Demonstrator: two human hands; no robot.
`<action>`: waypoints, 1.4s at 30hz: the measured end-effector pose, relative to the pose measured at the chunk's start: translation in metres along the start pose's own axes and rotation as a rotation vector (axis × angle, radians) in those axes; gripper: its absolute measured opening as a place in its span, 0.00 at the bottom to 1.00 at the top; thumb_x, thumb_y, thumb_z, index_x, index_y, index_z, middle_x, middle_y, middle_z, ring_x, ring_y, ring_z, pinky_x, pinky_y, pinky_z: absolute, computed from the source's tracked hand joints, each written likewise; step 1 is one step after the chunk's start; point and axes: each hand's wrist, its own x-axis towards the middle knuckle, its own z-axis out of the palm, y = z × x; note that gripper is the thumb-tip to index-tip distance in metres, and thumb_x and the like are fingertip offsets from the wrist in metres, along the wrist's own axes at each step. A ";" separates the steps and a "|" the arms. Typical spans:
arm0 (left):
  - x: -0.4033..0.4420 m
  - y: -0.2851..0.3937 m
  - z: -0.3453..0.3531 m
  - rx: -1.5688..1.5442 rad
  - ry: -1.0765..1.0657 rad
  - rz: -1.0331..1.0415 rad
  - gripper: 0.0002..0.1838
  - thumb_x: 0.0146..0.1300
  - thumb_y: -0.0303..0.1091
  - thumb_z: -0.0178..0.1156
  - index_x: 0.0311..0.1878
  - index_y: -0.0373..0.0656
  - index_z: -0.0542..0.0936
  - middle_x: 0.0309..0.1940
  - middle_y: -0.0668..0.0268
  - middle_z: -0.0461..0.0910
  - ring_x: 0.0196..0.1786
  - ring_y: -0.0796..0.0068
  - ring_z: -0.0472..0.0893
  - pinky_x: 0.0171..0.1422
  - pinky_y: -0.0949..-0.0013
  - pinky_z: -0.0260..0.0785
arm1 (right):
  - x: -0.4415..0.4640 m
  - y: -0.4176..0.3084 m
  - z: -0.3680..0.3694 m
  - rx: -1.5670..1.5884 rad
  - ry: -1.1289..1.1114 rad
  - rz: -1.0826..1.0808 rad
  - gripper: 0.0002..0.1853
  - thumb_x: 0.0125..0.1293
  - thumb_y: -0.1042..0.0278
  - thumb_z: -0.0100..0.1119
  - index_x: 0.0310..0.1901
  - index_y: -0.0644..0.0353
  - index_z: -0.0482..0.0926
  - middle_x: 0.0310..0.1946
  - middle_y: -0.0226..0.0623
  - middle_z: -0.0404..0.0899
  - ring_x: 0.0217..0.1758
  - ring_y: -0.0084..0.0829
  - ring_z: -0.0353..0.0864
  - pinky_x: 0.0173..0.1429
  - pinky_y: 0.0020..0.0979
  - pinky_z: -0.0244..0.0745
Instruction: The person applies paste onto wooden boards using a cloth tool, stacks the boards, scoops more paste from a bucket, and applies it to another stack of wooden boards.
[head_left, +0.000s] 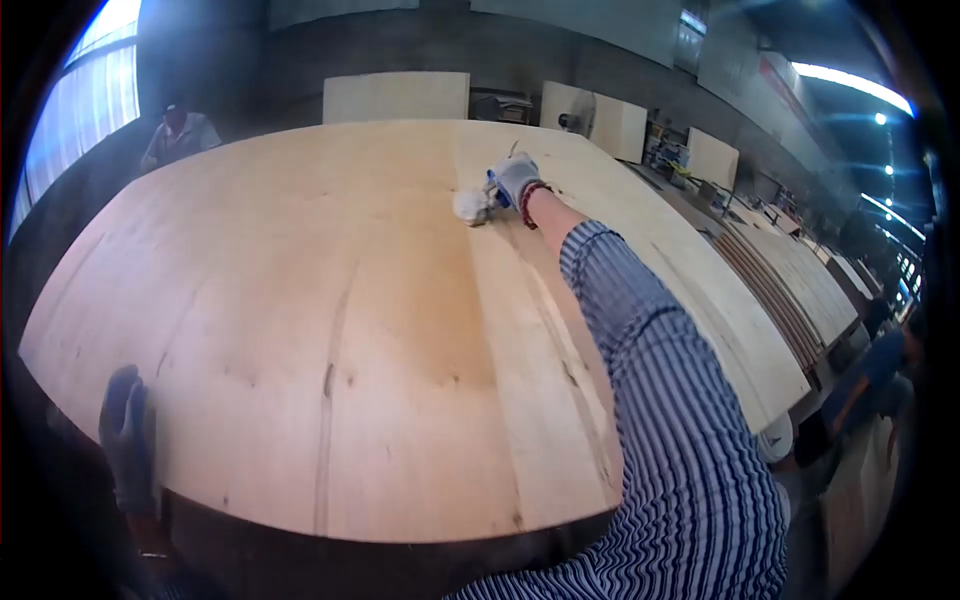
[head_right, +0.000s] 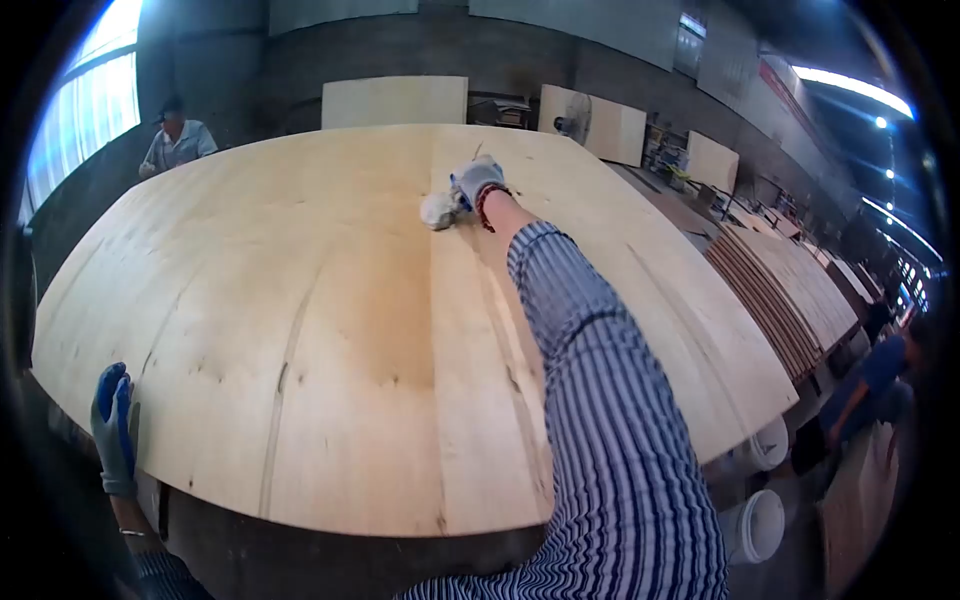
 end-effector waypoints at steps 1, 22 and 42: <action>0.006 -0.009 0.002 0.022 -0.008 0.044 0.18 0.72 0.30 0.52 0.60 0.30 0.72 0.58 0.58 0.75 0.59 0.71 0.74 0.67 0.69 0.65 | 0.004 -0.010 -0.004 -0.045 -0.101 0.011 0.13 0.57 0.64 0.58 0.41 0.60 0.84 0.39 0.47 0.84 0.42 0.39 0.85 0.43 0.36 0.79; 0.041 -0.005 0.022 0.044 -0.118 0.219 0.21 0.72 0.40 0.51 0.58 0.31 0.74 0.55 0.53 0.77 0.56 0.63 0.75 0.63 0.67 0.64 | -0.303 -0.081 -0.229 0.575 -0.529 -0.453 0.13 0.52 0.81 0.60 0.40 0.60 0.86 0.36 0.38 0.87 0.38 0.29 0.85 0.46 0.26 0.78; 0.041 -0.037 0.025 -0.108 -0.122 0.140 0.21 0.71 0.39 0.52 0.63 0.39 0.73 0.60 0.63 0.73 0.61 0.72 0.72 0.64 0.69 0.64 | -0.193 0.043 -0.146 0.995 -0.168 0.210 0.04 0.56 0.75 0.58 0.30 0.65 0.82 0.28 0.38 0.83 0.28 0.29 0.83 0.30 0.30 0.78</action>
